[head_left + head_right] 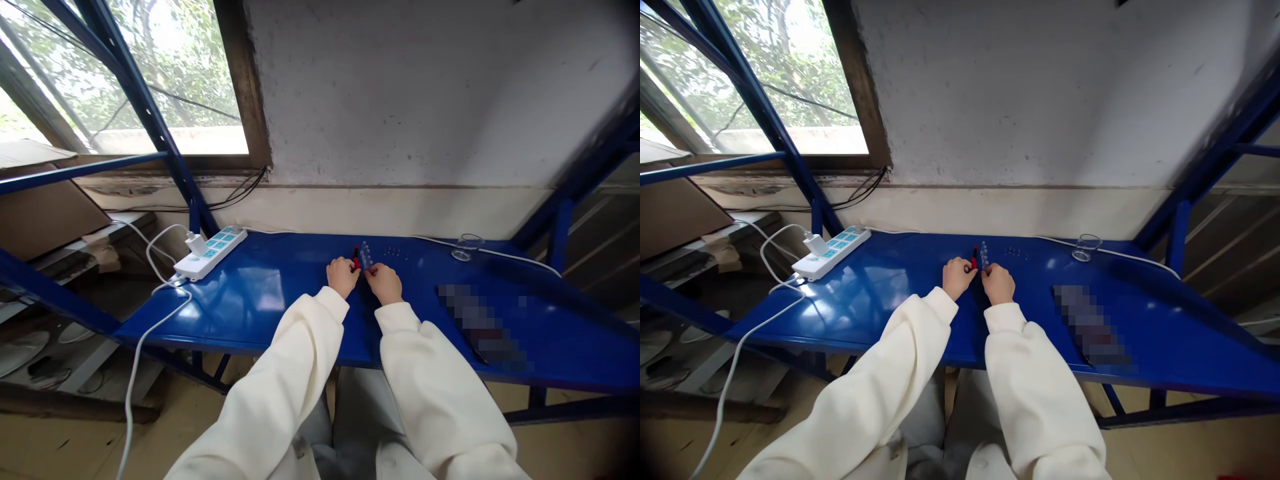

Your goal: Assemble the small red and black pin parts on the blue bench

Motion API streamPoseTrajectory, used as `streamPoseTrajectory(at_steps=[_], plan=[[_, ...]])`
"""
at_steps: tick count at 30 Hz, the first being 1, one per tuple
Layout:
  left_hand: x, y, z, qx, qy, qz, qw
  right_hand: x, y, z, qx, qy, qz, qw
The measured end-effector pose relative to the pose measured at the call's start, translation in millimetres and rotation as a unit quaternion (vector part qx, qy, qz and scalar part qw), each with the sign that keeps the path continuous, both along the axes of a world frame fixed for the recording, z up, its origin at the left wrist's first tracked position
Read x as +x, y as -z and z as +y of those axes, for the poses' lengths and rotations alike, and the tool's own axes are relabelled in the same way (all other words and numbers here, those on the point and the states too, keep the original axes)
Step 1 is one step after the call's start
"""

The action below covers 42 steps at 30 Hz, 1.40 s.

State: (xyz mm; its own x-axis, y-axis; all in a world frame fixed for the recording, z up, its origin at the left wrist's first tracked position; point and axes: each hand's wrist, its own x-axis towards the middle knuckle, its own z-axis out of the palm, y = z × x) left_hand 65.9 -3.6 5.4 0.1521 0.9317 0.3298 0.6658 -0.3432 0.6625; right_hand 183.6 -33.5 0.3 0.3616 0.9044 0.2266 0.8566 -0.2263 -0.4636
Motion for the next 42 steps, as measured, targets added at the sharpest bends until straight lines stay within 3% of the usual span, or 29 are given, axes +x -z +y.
streamPoseTrajectory(at_steps=[12, 18, 25, 31, 36, 42], plan=[[1, 12.5, 3, 0.028, -0.016, 0.047, 0.998, -3, -2.9, -2, -0.029, 0.014, -0.001, 0.999], [-5, 7.1, -6, 0.036, -0.003, 0.065, 0.997, -3, -5.7, -4, -0.047, 0.006, -0.008, 0.999], [-10, -1.0, -21, 0.111, 0.047, 0.128, 0.984, -4, -8.2, -4, -0.069, 0.013, -0.015, 0.997], [-9, -2.4, -22, 0.121, 0.028, 0.186, 0.975, -4, -6.7, -3, -0.072, 0.020, -0.018, 0.997], [-9, -0.8, -17, 0.137, 0.010, 0.134, 0.981, -6, -6.6, -3, -0.058, 0.016, -0.020, 0.998], [-13, -3.0, -11, 0.153, -0.011, -0.073, 0.985, -10, -9.5, -4, -0.021, 0.009, -0.004, 1.000]])
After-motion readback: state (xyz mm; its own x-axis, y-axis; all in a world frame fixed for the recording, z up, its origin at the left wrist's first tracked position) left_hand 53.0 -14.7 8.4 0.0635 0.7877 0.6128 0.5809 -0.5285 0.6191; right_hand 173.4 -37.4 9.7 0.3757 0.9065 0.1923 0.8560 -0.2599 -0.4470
